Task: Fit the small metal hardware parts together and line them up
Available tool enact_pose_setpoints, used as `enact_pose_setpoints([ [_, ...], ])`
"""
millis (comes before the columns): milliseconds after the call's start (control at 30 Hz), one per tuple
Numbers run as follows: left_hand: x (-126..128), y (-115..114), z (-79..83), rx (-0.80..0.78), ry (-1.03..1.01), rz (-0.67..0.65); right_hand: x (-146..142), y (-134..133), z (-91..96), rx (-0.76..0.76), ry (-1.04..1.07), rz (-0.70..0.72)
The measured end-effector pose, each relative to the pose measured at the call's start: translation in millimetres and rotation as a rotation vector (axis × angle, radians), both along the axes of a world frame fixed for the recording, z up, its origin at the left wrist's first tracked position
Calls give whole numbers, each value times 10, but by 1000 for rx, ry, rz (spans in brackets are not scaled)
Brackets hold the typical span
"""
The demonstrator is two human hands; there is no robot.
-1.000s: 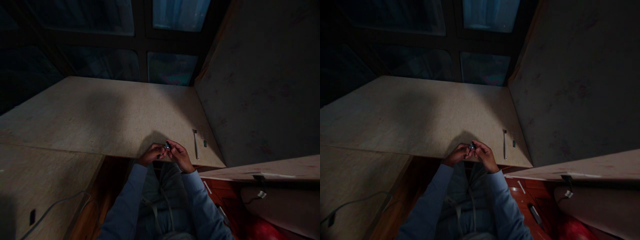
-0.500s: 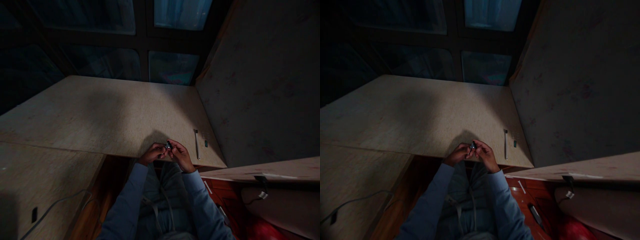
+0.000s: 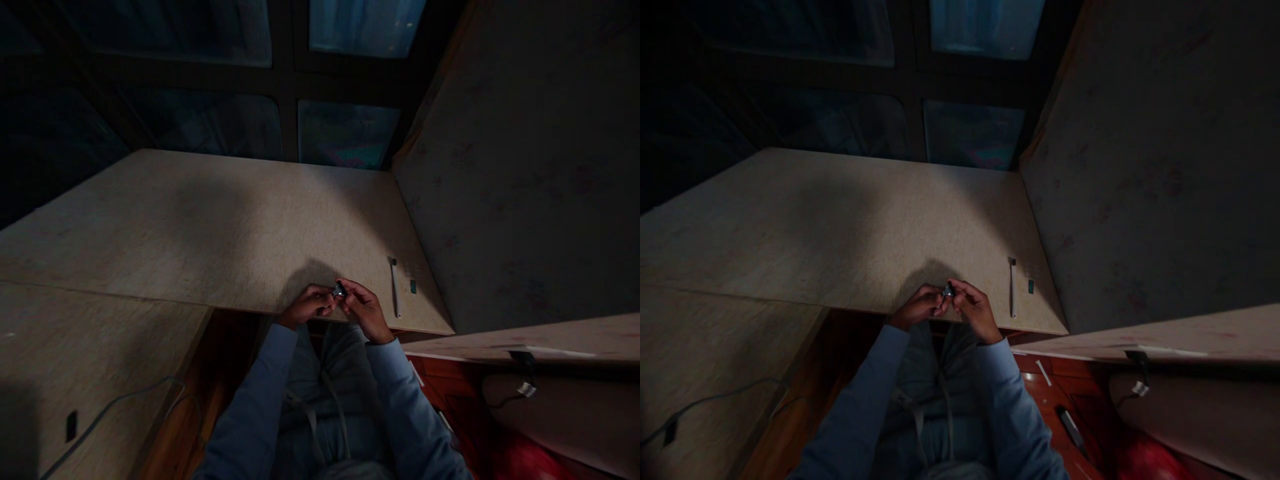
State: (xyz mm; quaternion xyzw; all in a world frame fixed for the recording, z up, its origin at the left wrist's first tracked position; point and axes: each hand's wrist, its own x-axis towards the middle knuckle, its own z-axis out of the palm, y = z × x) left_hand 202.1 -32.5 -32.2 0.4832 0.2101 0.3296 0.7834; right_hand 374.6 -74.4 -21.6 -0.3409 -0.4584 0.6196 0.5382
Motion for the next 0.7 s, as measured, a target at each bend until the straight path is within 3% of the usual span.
enact_pose_setpoints([
  [700, 1, -11, -47, -5, 15, 37, 20, 49, 159, 13, -179, -55],
])
